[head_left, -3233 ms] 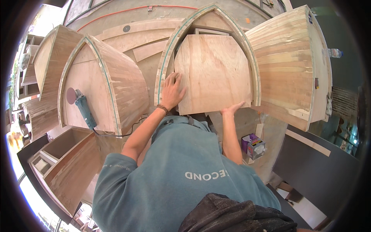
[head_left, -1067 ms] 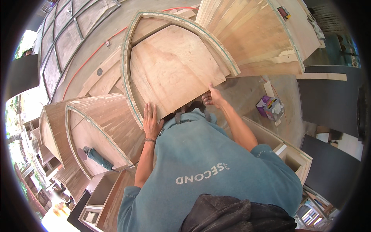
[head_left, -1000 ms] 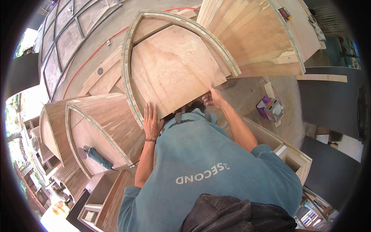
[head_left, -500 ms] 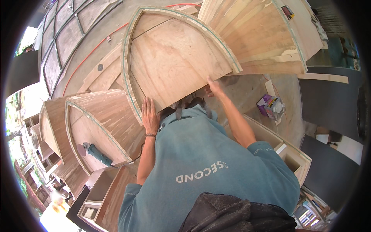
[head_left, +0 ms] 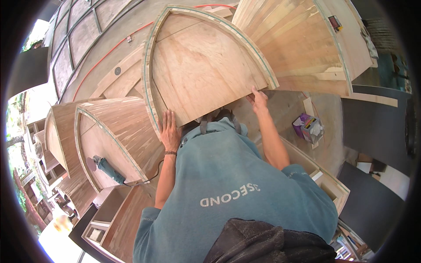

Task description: The person uses an angle grinder with a sanding disc to smooth the edges of a curved wooden panel. They repeatedly test the fit of the panel into a curved wooden frame, mark the wood with a pencil, and continue sanding to refine the shape.

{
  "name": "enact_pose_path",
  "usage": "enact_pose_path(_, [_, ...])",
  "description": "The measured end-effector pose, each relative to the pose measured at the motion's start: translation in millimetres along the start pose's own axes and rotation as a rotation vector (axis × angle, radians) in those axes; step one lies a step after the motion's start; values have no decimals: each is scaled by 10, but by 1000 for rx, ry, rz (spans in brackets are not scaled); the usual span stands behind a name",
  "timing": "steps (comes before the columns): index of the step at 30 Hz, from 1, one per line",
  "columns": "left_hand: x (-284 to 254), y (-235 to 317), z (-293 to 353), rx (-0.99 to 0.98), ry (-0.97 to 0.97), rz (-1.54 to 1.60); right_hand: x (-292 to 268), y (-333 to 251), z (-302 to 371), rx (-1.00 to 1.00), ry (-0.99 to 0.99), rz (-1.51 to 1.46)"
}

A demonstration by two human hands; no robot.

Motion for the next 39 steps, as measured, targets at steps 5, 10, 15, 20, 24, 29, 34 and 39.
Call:
enact_pose_path(5, [-15,0,-16,-2,-16,-29,-17,-4,5,14,-18,22])
enact_pose_path(10, [34,-6,0,35,-3,-74,-19,-13,7,4,-4,38])
enact_pose_path(15, [33,-4,4,53,25,-60,-26,-16,15,28,-2,39])
enact_pose_path(20, [46,-12,8,39,-12,-60,-44,19,-7,22,-34,12])
enact_pose_path(24, [26,-7,4,20,-28,-34,-18,29,31,28,-36,-32])
enact_pose_path(29, [10,-5,-14,7,-25,-13,-13,22,60,27,-57,-21])
enact_pose_path(34, [47,-1,-12,-1,3,-1,-40,34,52,24,-59,-34])
enact_pose_path(39, [26,-3,-44,4,-8,0,-27,5,84,38,-48,-15])
Point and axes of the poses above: each hand's wrist, its own z-axis away from the middle knuckle, its own x-axis out of the palm, y = z × x, the point moved 6 cm from there along -z, towards the middle knuckle, and after that the axes turned 12 degrees about x, right-handed, at the moved point
